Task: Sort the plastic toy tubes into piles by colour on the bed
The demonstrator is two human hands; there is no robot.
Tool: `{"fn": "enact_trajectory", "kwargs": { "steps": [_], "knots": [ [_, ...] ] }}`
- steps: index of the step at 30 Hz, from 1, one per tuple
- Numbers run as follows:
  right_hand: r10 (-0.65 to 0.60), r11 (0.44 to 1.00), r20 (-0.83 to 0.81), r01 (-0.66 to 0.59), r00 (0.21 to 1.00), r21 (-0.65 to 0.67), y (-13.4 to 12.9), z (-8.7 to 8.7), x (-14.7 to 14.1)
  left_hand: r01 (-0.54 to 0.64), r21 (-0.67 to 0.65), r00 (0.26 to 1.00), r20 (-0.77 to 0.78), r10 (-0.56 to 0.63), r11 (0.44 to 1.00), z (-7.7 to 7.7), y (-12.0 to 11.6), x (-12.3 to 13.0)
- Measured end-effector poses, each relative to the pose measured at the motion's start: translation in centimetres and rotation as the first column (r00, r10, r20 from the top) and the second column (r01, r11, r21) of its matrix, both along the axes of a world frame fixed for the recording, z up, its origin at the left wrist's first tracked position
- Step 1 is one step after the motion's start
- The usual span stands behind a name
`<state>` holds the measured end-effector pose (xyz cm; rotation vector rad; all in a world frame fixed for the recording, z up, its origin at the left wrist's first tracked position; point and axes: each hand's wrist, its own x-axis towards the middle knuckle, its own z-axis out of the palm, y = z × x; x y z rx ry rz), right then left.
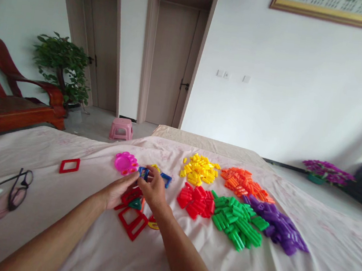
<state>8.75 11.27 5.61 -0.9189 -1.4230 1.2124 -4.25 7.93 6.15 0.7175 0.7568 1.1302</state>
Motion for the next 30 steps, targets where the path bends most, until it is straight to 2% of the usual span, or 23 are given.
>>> {"fn": "enact_trajectory", "kwargs": {
  "steps": [3, 6, 8, 11, 15, 19, 23, 27, 29, 30],
  "knots": [
    [-0.018, 0.999, -0.111, 0.014, 0.994, -0.033, 0.1, 0.4, 0.1, -0.011, -0.019, 0.996, -0.084, 0.010, 1.000, -0.6, 0.4, -0.2],
    [0.002, 0.999, -0.099, -0.006, 0.995, -0.038, 0.3, 0.5, 0.2, -0.039, 0.019, 0.993, -0.109, 0.041, 0.999, -0.9, 0.6, -0.3],
    [0.013, 1.000, 0.002, -0.013, 1.000, -0.006, 0.2, 0.5, 0.3, -0.051, 0.062, 0.994, -0.096, 0.056, 0.997, -0.8, 0.7, -0.3],
    [-0.025, 0.991, 0.226, -0.005, 0.974, 0.135, 0.0, 0.5, 0.6, -0.046, 0.100, 0.998, -0.035, 0.050, 0.994, -0.6, 0.7, -0.5],
    [-0.083, 0.924, 0.465, -0.107, 0.881, 0.368, -0.1, 0.9, 1.4, -0.040, 0.088, 0.999, 0.029, 0.038, 0.995, -0.6, 0.8, -1.3],
    [-0.109, 0.867, 0.594, -0.216, 0.797, 0.449, -0.3, 1.6, 2.2, 0.035, 0.063, 0.999, -0.016, -0.035, 0.997, -0.8, 0.8, -1.9],
    [-0.115, 0.882, 0.610, -0.202, 0.784, 0.425, -0.2, 2.0, 2.9, 0.099, 0.052, 0.994, -0.049, -0.097, 0.994, -0.8, 0.7, -1.8],
    [-0.016, 0.955, 0.544, -0.148, 0.839, 0.256, 0.8, 2.4, 4.2, 0.083, 0.026, 0.995, -0.052, -0.082, 0.996, -0.7, 0.8, -1.9],
    [-0.044, 0.971, 0.586, -0.103, 0.809, 0.215, 1.7, 2.6, 5.2, 0.046, 0.015, 0.998, -0.051, -0.045, 0.999, -0.6, 0.9, -2.1],
    [-0.085, 0.973, 0.647, -0.077, 0.758, 0.219, 2.1, 2.8, 5.8, 0.024, 0.013, 0.999, -0.046, -0.023, 1.000, -0.6, 0.9, -2.2]
  ]
}}
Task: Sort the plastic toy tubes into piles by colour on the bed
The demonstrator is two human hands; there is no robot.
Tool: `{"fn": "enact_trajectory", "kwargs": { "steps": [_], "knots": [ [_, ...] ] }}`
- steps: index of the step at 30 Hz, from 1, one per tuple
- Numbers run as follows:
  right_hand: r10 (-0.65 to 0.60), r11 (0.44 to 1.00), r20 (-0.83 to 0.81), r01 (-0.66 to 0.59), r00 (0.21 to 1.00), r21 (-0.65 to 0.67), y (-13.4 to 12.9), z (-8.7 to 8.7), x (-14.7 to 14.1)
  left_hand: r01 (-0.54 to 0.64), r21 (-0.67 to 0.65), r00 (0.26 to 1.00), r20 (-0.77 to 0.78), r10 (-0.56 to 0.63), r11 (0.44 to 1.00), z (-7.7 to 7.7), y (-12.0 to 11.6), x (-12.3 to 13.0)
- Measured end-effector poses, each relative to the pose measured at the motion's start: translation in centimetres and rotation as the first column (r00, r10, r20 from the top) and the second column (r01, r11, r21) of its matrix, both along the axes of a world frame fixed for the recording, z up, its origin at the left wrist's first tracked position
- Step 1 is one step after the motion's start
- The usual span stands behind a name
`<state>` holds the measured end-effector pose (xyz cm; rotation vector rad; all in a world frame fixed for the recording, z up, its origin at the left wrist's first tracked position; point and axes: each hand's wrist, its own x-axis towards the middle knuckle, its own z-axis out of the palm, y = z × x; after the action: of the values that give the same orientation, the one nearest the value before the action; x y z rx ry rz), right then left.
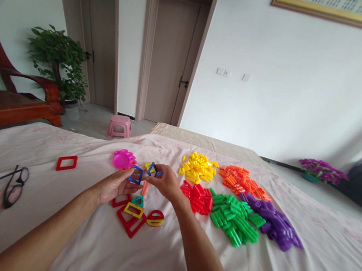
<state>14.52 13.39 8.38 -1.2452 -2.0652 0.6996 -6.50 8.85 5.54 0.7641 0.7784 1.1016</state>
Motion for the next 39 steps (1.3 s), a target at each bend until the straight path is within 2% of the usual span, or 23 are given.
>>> {"fn": "enact_trajectory", "kwargs": {
  "steps": [2, 5, 8, 12, 15, 18, 21, 23, 26, 28, 30, 32, 35, 37, 39],
  "knots": [
    [-0.108, 0.994, 0.219, 0.098, 0.970, 0.058, 0.8, 0.2, 1.0, -0.038, 0.002, 0.999, 0.007, 0.038, 0.999, 0.0, 0.1, -0.2],
    [-0.240, 0.970, 0.478, 0.187, 0.845, 0.157, 1.3, 0.3, 1.6, -0.038, -0.016, 0.999, 0.002, 0.038, 0.999, -0.2, 0.2, -0.3],
    [-0.296, 0.955, 0.580, 0.218, 0.759, 0.202, 1.6, 0.0, 1.2, -0.011, -0.037, 1.000, -0.006, 0.011, 0.999, -0.6, 0.4, -0.2],
    [-0.286, 0.958, 0.631, 0.210, 0.721, 0.194, 1.9, -0.4, 0.6, -0.010, -0.034, 1.000, -0.002, 0.010, 0.999, -0.8, 0.4, 0.0],
    [-0.277, 0.960, 0.604, 0.188, 0.747, 0.207, 1.8, -0.4, 0.7, -0.021, -0.034, 1.000, 0.021, 0.022, 0.999, -0.6, 0.4, 0.0],
    [-0.223, 0.957, 0.455, 0.104, 0.862, 0.272, 1.0, 0.1, 0.6, -0.008, -0.039, 0.999, 0.050, 0.010, 0.999, -0.5, 0.3, 0.1],
    [0.011, 0.940, 0.279, -0.105, 0.960, 0.325, -0.4, 0.8, -0.6, 0.026, -0.036, 0.995, 0.093, -0.023, 0.999, -0.6, 0.3, 0.3],
    [0.154, 0.905, 0.235, -0.232, 0.960, 0.355, -1.5, 1.3, -1.8, 0.061, -0.012, 0.989, 0.133, -0.059, 0.998, -0.7, 0.2, 0.5],
    [0.250, 0.875, 0.239, -0.325, 0.938, 0.359, -2.5, 1.5, -3.0, 0.115, 0.027, 0.977, 0.180, -0.118, 0.993, -0.7, 0.0, 0.7],
    [0.224, 0.896, 0.213, -0.287, 0.951, 0.338, -2.1, 1.3, -2.9, 0.148, 0.017, 0.973, 0.178, -0.149, 0.989, -0.5, -0.1, 0.8],
    [0.116, 0.938, 0.151, -0.158, 0.982, 0.309, -1.0, 0.9, -2.0, 0.142, -0.003, 0.980, 0.143, -0.140, 0.990, -0.2, -0.1, 0.6],
    [0.003, 0.965, 0.096, -0.028, 0.995, 0.262, 0.5, 0.2, -0.8, 0.064, -0.008, 0.993, 0.104, -0.063, 0.998, 0.0, 0.0, 0.2],
    [-0.062, 0.982, 0.056, 0.051, 0.997, 0.183, 1.9, -0.9, 0.5, -0.034, -0.029, 0.998, 0.053, 0.035, 0.999, 0.1, 0.1, -0.1],
    [-0.093, 0.981, 0.053, 0.082, 0.994, 0.174, 1.9, -1.4, 0.5, 0.016, -0.076, 1.000, 0.016, -0.015, 0.997, 0.2, 0.0, 0.1],
    [-0.135, 0.970, 0.071, 0.117, 0.988, 0.216, 1.1, -1.5, -0.1, 0.114, -0.129, 0.993, -0.012, -0.116, 0.985, 0.2, -0.3, 0.6]
  ]
}}
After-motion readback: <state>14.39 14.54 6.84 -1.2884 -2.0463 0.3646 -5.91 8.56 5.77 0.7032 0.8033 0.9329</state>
